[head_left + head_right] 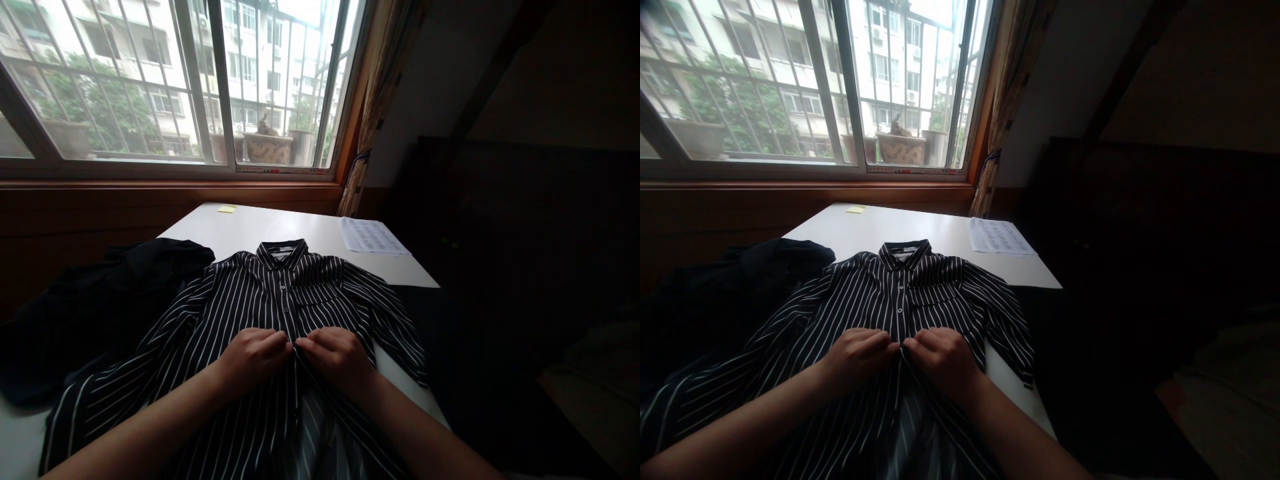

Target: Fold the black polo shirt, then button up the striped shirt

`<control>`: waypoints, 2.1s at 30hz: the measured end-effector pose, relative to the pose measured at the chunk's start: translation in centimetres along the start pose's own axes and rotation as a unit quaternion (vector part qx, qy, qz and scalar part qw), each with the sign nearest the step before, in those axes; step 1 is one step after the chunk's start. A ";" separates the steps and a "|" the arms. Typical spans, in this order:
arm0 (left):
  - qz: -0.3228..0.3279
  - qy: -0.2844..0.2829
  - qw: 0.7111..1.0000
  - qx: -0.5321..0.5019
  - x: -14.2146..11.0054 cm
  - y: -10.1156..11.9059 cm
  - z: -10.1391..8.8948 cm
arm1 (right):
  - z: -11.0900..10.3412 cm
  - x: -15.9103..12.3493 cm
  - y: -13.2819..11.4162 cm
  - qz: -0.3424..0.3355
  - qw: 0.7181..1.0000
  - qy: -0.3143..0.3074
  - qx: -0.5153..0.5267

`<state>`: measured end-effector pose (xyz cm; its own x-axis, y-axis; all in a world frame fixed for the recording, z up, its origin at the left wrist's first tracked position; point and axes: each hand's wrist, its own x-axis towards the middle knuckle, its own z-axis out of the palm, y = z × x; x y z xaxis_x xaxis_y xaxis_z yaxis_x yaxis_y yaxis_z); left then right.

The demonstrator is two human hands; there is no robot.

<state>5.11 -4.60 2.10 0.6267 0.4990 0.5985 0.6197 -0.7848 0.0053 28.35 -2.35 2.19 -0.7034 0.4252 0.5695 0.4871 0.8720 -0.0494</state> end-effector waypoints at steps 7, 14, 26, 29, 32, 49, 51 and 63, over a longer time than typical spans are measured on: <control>-0.003 0.003 1.000 -0.001 0.1 0.1 -0.1 | 0.0 0.1 0.0 -0.004 1.000 0.004 -0.003; -0.009 0.007 1.000 0.004 -0.1 -0.1 0.0 | -0.1 0.1 0.1 0.005 1.000 0.026 -0.005; 0.028 -0.009 0.998 0.059 0.1 0.0 -0.7 | 0.0 0.1 -0.1 0.026 0.998 0.044 0.024; 0.032 -0.016 0.997 0.068 -0.2 -0.2 -0.5 | 0.0 0.2 -0.1 0.043 0.998 0.032 0.045; 0.027 -0.025 0.997 0.063 -0.4 -0.3 -0.3 | -0.1 0.2 -0.2 0.053 0.997 0.020 0.055; 0.068 -0.036 0.997 0.017 -0.6 -0.2 -0.1 | 0.3 0.0 -0.2 0.069 0.992 0.023 0.099; 0.042 -0.047 0.998 0.000 -0.7 -0.3 -0.2 | 0.2 0.0 -0.2 0.079 0.991 0.019 0.104; -0.085 -0.074 0.994 -0.004 -0.5 -1.9 -0.4 | 0.3 -0.1 0.1 0.054 0.993 -0.052 0.090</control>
<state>3.41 -3.49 2.06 0.5768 0.6724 0.4639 0.7187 -0.6876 0.1031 28.34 -2.22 1.88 -0.7071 0.5327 0.4651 0.4685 0.8455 -0.2563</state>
